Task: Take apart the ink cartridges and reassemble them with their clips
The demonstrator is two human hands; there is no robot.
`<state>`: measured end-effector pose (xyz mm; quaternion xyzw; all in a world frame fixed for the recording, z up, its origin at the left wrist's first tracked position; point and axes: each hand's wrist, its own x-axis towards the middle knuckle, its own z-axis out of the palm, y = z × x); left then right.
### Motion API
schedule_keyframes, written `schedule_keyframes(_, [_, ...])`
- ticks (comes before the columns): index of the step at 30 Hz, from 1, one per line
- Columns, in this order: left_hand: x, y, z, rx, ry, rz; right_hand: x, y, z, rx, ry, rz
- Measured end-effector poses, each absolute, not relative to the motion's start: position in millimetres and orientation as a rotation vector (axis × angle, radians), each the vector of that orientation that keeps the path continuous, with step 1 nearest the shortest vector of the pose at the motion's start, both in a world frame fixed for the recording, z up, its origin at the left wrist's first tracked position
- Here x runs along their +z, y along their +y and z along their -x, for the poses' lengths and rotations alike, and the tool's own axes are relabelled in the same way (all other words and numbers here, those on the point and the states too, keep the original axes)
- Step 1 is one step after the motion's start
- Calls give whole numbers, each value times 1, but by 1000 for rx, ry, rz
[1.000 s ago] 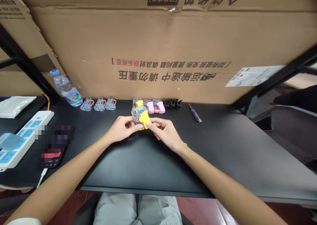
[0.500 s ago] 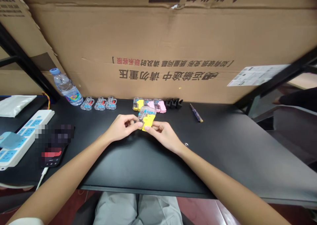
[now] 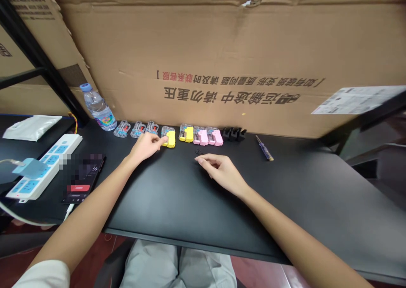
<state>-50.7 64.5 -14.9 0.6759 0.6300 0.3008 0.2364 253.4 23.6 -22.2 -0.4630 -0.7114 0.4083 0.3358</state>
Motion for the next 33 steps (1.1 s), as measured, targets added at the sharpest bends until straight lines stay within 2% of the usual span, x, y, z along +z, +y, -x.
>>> schedule_keyframes(5, [-13,57,41,856,1880,-2096,-27,22,-251,1007,-1904,1209])
schedule_keyframes(9, [-7,45,32,872,1590,-2510,-29,26,-255,921,-1902,1228])
schedule_keyframes(12, [-11,42,29,739,1480,-2690,-25,44,-274,606,-1909,1247])
schedule_keyframes(15, [-20,44,27,621,1504,-2712,-24,71,-307,92,-1912,1302])
schedule_keyframes(18, [-27,46,27,545,1524,-2711,-35,96,-340,-104,-1990,1414])
schedule_keyframes(22, [-27,49,36,528,1732,-2651,-54,113,-366,-151,-2035,1592])
schedule_keyframes(26, [-17,49,49,423,1985,-2552,-57,118,-374,-150,-2020,1537])
schedule_keyframes(33, [8,38,43,347,1957,-2539,-52,116,-372,-187,-1827,1617])
